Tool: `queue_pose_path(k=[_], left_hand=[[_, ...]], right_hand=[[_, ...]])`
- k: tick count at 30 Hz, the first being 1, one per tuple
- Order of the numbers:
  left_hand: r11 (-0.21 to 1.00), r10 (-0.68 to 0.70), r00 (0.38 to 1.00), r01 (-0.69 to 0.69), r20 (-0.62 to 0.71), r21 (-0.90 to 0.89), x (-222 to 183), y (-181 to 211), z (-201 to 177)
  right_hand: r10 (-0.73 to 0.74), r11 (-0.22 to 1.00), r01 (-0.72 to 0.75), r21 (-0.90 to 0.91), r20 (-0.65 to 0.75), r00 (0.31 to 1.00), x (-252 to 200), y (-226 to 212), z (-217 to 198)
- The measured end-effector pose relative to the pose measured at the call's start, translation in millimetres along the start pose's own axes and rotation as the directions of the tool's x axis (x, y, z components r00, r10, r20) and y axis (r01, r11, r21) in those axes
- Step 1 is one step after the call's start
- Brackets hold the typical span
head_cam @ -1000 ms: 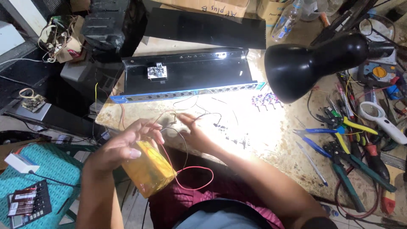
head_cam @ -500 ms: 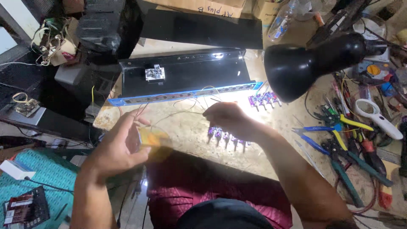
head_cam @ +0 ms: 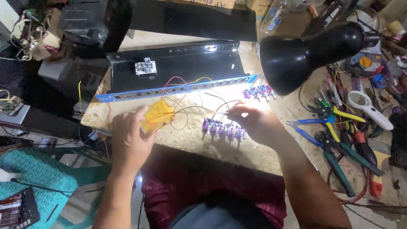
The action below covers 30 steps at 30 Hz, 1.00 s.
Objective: Soldering wires and assembling components for an electronic device on a workbench.
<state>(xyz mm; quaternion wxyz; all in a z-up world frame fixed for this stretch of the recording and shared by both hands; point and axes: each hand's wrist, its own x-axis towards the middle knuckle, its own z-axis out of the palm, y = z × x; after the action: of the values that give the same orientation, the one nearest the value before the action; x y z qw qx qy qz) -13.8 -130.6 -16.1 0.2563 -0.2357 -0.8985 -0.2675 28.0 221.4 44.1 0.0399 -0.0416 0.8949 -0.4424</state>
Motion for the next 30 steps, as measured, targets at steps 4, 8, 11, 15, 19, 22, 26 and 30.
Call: queue_pose_path(k=[4, 8, 11, 15, 19, 22, 26, 30], left_hand=[[0.986, 0.037, 0.997, -0.025, -0.07, 0.163, -11.7, -4.8, -3.0], [0.978, 0.048, 0.998, -0.037, -0.048, 0.206, -25.1, -10.5, 4.3], [0.982, 0.071, 0.997, -0.064, -0.037, 0.175, -30.4, -0.9, 3.0], [0.99, 0.065, 0.996, -0.056, -0.061, 0.131, -29.4, 26.8, -5.3], [0.978, 0.124, 0.927, -0.053, -0.354, 0.201, -48.4, 58.5, 3.7], [0.951, 0.267, 0.954, -0.283, -0.134, -0.122, -53.1, 106.1, 10.2], [0.862, 0.048, 0.995, -0.085, -0.087, -0.5, -62.5, 136.5, 39.0], [0.831, -0.069, 0.985, 0.143, 0.155, -0.537, -43.3, 136.4, 50.0]], right_hand=[[0.183, 0.983, -0.184, -0.003, -0.084, 0.98, 2.0, 0.8, 4.3], [0.139, 0.983, -0.13, 0.127, -0.064, 0.988, 2.7, 9.9, -0.5], [0.157, 0.973, -0.148, 0.175, -0.036, 0.987, 0.5, 2.9, -5.2], [0.256, 0.958, -0.257, 0.125, 0.018, 0.966, -5.9, -17.0, -12.0], [0.295, 0.939, -0.294, 0.178, 0.019, 0.955, -18.0, -8.9, -5.8], [0.179, 0.977, -0.188, 0.1, 0.093, 0.979, -33.0, -2.7, 12.3], [-0.076, 0.986, 0.059, 0.153, 0.107, 0.991, -43.2, -13.6, 34.7], [-0.296, 0.955, 0.292, 0.061, 0.085, 0.951, -50.1, -22.9, 27.0]])
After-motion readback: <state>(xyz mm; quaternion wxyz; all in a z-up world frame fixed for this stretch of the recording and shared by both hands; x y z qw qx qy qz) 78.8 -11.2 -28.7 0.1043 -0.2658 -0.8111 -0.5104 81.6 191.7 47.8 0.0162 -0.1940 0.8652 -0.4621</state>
